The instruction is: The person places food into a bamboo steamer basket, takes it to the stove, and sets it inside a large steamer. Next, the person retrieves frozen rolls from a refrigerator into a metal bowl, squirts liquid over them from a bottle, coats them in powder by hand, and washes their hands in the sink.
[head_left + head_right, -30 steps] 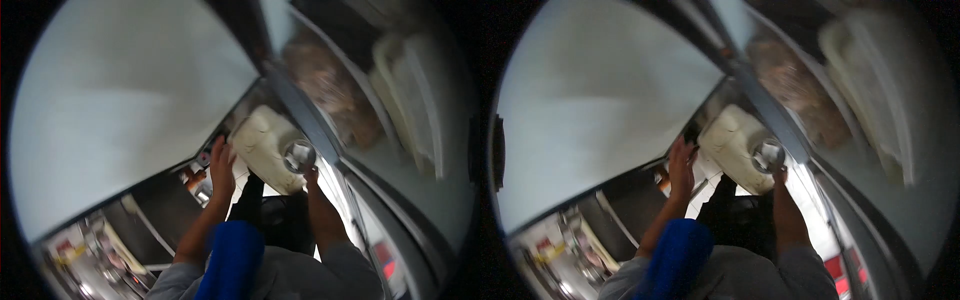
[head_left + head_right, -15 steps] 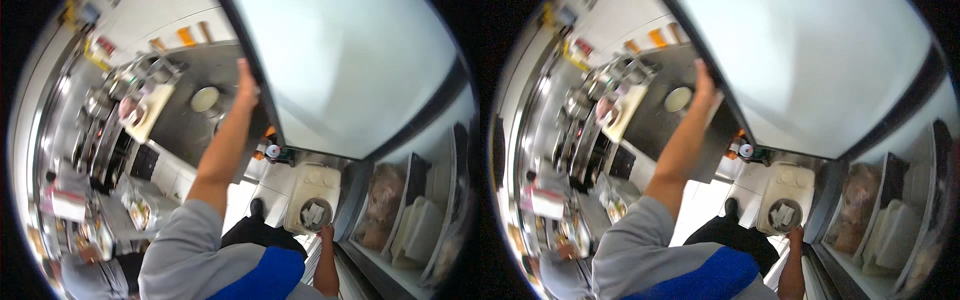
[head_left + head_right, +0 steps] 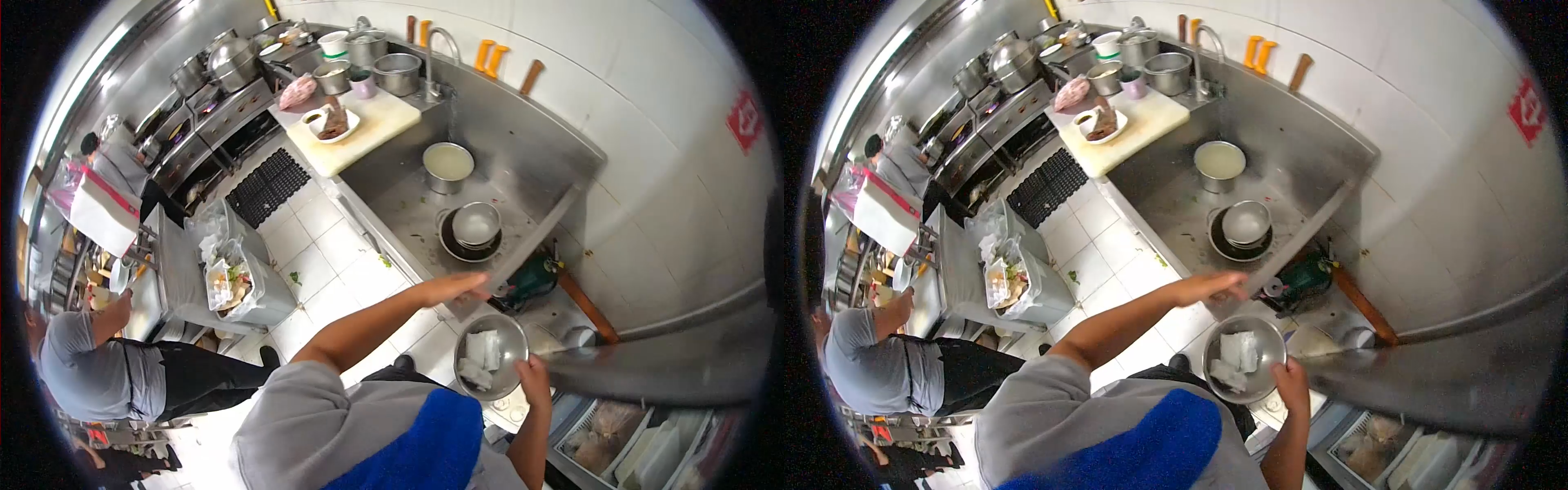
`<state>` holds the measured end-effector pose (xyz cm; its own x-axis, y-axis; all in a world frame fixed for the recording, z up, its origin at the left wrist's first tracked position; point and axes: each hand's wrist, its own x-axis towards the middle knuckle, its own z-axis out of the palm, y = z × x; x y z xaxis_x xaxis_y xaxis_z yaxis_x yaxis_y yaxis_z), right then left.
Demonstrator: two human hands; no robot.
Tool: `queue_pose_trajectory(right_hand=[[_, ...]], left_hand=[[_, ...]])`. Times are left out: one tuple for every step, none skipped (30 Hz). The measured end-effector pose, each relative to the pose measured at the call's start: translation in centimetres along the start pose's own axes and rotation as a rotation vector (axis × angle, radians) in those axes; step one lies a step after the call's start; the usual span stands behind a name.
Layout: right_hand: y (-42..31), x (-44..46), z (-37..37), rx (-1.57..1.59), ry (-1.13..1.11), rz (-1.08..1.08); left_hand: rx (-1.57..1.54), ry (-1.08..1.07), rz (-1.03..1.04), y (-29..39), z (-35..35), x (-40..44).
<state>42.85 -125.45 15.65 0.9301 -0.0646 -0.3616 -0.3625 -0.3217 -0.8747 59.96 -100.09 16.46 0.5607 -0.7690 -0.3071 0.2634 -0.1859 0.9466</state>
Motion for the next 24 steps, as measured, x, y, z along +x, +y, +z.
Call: queue_pose_trajectory(right_hand=[[-1.4, 1.4, 0.9, 0.039, 0.000, 0.045], [-3.3, 2.5, 1.9, 0.036, -0.008, 0.046], [-5.5, 3.8, 2.7, -0.076, -0.058, -0.036], [-7.7, 5.4, 3.6, -0.188, -0.103, -0.123], [-9.3, 7.0, 4.7, -0.192, -0.100, -0.132], [-10.4, 8.7, 6.0, -0.280, -0.148, -0.167], [-11.3, 10.4, 7.3, -0.370, -0.197, -0.197], [-11.7, 12.3, 8.7, -0.389, -0.261, -0.267], [-12.7, 13.6, 9.9, -0.404, -0.326, -0.333], [-14.0, 14.7, 11.0, -0.405, -0.327, -0.326], [-16.0, 15.8, 12.4, -0.392, -0.400, -0.270], [-17.6, 16.9, 13.4, -0.378, -0.472, -0.216], [-18.1, 18.3, 14.3, -0.372, -0.470, -0.213], [-18.2, 20.0, 15.2, -0.214, -0.414, -0.275], [-18.3, 22.0, 16.0, -0.056, -0.352, -0.337], [-18.2, 24.3, 16.2, -0.047, -0.343, -0.347], [-19.8, 26.1, 16.3, -0.049, -0.330, -0.340], [-21.3, 28.1, 16.4, -0.053, -0.323, -0.332], [-22.0, 31.0, 16.7, -0.058, -0.292, -0.394], [-22.4, 34.4, 17.3, -0.061, -0.264, -0.461], [-23.4, 37.7, 17.9, -0.065, -0.217, -0.484], [-24.4, 41.2, 18.5, -0.066, -0.171, -0.507], [-24.9, 45.2, 19.1, -0.066, -0.109, -0.556], [-25.7, 49.2, 19.7, -0.064, -0.051, -0.594]], left_hand=[[-0.129, -0.020, -0.036, -1.5, -0.9, -2.5], [-0.257, -0.043, -0.074, -2.7, -1.4, -4.8], [-0.373, -0.071, -0.077, -3.6, -1.9, -6.9], [-0.485, -0.102, -0.076, -4.0, -2.5, -8.8], [-0.571, -0.035, -0.030, -3.6, -2.5, -10.4], [-0.652, 0.038, -0.010, -3.8, -3.2, -11.5], [-0.684, 0.102, -0.016, -3.9, -3.8, -12.3], [-0.718, 0.166, -0.026, -4.1, -4.4, -13.0], [-0.754, 0.188, -0.014, -4.7, -5.1, -13.1], [-0.759, 0.186, -0.018, -5.2, -5.7, -13.4], [-0.806, 0.319, 0.008, -4.7, -6.5, -13.8], [-0.848, 0.453, 0.034, -4.3, -7.5, -14.1], [-0.903, 0.500, 0.055, -4.9, -9.0, -14.1], [-0.895, 0.494, 0.047, -4.7, -10.2, -14.1], [-0.919, 0.590, 0.096, -4.1, -11.4, -14.0], [-0.941, 0.685, 0.146, -3.6, -12.4, -13.8], [-0.974, 0.698, 0.181, -3.1, -13.8, -13.6], [-0.961, 0.721, 0.200, -2.7, -15.1, -13.2], [-0.964, 0.739, 0.197, -2.5, -16.5, -12.8], [-0.965, 0.761, 0.198, -2.2, -17.9, -12.4], [-0.958, 0.772, 0.209, -1.8, -19.2, -11.8], [-0.968, 0.793, 0.219, -1.4, -20.2, -11.3], [-0.978, 0.812, 0.224, -1.1, -20.9, -10.7], [-0.976, 0.825, 0.219, -0.6, -21.8, -10.1]])
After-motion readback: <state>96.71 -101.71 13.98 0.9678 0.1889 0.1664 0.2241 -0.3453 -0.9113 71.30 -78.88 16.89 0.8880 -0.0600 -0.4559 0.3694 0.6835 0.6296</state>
